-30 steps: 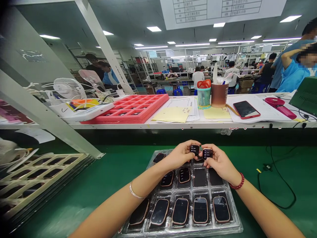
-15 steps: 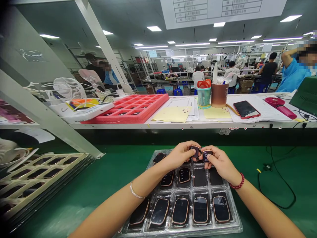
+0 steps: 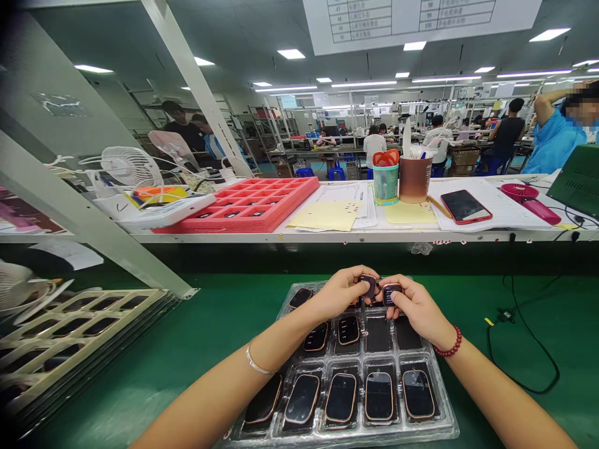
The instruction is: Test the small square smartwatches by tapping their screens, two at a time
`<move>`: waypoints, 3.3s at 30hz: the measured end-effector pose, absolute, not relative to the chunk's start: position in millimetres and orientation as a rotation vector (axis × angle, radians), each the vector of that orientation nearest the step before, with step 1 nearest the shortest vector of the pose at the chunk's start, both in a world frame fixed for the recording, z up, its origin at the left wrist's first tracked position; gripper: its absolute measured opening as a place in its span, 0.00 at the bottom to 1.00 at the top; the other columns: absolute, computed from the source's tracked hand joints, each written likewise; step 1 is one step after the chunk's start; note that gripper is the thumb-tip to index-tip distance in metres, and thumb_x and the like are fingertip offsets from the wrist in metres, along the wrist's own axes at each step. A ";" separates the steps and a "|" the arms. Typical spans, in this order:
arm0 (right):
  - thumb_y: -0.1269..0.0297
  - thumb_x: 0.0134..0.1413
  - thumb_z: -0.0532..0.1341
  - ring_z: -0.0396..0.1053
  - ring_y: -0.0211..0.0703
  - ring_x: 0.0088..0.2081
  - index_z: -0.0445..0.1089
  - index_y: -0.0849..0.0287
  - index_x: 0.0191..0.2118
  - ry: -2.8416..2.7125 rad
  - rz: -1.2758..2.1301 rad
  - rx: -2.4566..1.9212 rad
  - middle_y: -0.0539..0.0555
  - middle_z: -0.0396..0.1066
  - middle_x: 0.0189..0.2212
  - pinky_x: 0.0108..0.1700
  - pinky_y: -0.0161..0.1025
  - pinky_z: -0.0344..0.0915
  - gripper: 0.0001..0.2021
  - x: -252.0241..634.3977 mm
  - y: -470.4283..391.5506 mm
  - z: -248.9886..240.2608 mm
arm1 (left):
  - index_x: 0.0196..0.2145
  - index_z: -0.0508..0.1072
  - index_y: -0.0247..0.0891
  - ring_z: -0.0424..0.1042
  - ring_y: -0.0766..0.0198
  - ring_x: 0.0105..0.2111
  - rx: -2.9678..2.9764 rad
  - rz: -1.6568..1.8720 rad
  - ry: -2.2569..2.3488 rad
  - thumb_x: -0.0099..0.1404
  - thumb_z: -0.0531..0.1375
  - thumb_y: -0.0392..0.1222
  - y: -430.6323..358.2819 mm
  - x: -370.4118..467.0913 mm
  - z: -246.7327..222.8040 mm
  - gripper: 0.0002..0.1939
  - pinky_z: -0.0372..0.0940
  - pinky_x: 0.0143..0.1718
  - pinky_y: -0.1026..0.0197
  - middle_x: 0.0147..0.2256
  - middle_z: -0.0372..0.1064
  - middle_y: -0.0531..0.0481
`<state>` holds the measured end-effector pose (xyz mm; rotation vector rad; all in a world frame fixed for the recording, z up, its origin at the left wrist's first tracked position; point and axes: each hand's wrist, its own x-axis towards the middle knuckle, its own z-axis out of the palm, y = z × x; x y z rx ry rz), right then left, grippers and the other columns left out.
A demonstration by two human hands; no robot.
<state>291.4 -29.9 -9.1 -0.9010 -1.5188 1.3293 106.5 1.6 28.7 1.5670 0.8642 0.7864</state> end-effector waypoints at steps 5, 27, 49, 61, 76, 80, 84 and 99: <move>0.63 0.58 0.55 0.68 0.36 0.26 0.66 0.58 0.44 -1.533 1.320 -0.894 0.53 0.70 0.34 0.29 0.36 0.65 0.10 291.8 -29.4 -10.1 | 0.37 0.71 0.33 0.68 0.70 0.24 1.571 0.786 0.858 0.56 0.53 0.30 2.7 106.4 26.5 0.12 0.64 0.29 0.65 0.26 0.69 0.51; 0.70 0.56 0.55 0.70 0.38 0.33 0.62 0.56 0.50 -1.555 1.293 -0.850 0.56 0.68 0.42 0.33 0.38 0.67 0.15 291.7 -29.0 -11.9 | 0.43 0.68 0.35 0.69 0.68 0.27 1.650 0.870 0.848 0.53 0.54 0.28 9.6 104.0 13.6 0.18 0.64 0.34 0.63 0.33 0.70 0.49; 0.72 0.54 0.54 0.70 0.39 0.33 0.62 0.56 0.51 -1.547 1.282 -0.858 0.57 0.69 0.43 0.33 0.38 0.67 0.17 292.7 -28.4 -13.8 | 0.42 0.68 0.34 0.69 0.68 0.28 1.593 0.835 0.840 0.52 0.53 0.26 8.5 104.7 16.3 0.18 0.64 0.35 0.62 0.33 0.69 0.49; 0.73 0.52 0.55 0.69 0.41 0.36 0.63 0.55 0.50 -1.567 1.258 -0.847 0.57 0.68 0.45 0.35 0.40 0.68 0.19 292.9 -27.4 -14.5 | 0.43 0.68 0.36 0.70 0.63 0.38 1.661 0.867 0.836 0.49 0.54 0.23 9.4 104.2 15.0 0.22 0.64 0.39 0.61 0.39 0.70 0.47; 0.70 0.54 0.55 0.71 0.40 0.33 0.63 0.56 0.49 -1.538 1.284 -0.873 0.57 0.70 0.42 0.34 0.39 0.68 0.15 292.2 -29.0 -11.6 | 0.42 0.69 0.36 0.68 0.68 0.29 1.725 0.870 0.903 0.53 0.56 0.29 10.7 103.0 13.6 0.17 0.62 0.33 0.63 0.36 0.69 0.48; 0.69 0.54 0.55 0.71 0.40 0.32 0.63 0.56 0.48 -1.520 1.285 -0.879 0.56 0.70 0.41 0.32 0.39 0.68 0.15 292.1 -29.2 -10.7 | 0.43 0.68 0.36 0.69 0.67 0.29 1.660 0.862 0.868 0.52 0.54 0.27 10.1 103.8 13.3 0.19 0.64 0.35 0.62 0.35 0.69 0.48; 0.72 0.49 0.56 0.71 0.40 0.33 0.63 0.55 0.49 -1.515 1.260 -0.872 0.57 0.70 0.44 0.33 0.40 0.68 0.19 291.3 -29.1 -11.3 | 0.44 0.67 0.36 0.70 0.65 0.36 1.647 0.879 0.819 0.47 0.52 0.22 10.6 105.1 10.9 0.25 0.64 0.39 0.61 0.39 0.70 0.47; 0.71 0.53 0.56 0.70 0.40 0.34 0.62 0.55 0.50 -1.542 1.271 -0.879 0.57 0.69 0.45 0.35 0.40 0.67 0.17 291.9 -29.5 -11.8 | 0.45 0.68 0.38 0.68 0.68 0.30 1.854 0.886 0.965 0.52 0.54 0.28 11.7 101.6 9.0 0.21 0.61 0.30 0.66 0.40 0.71 0.48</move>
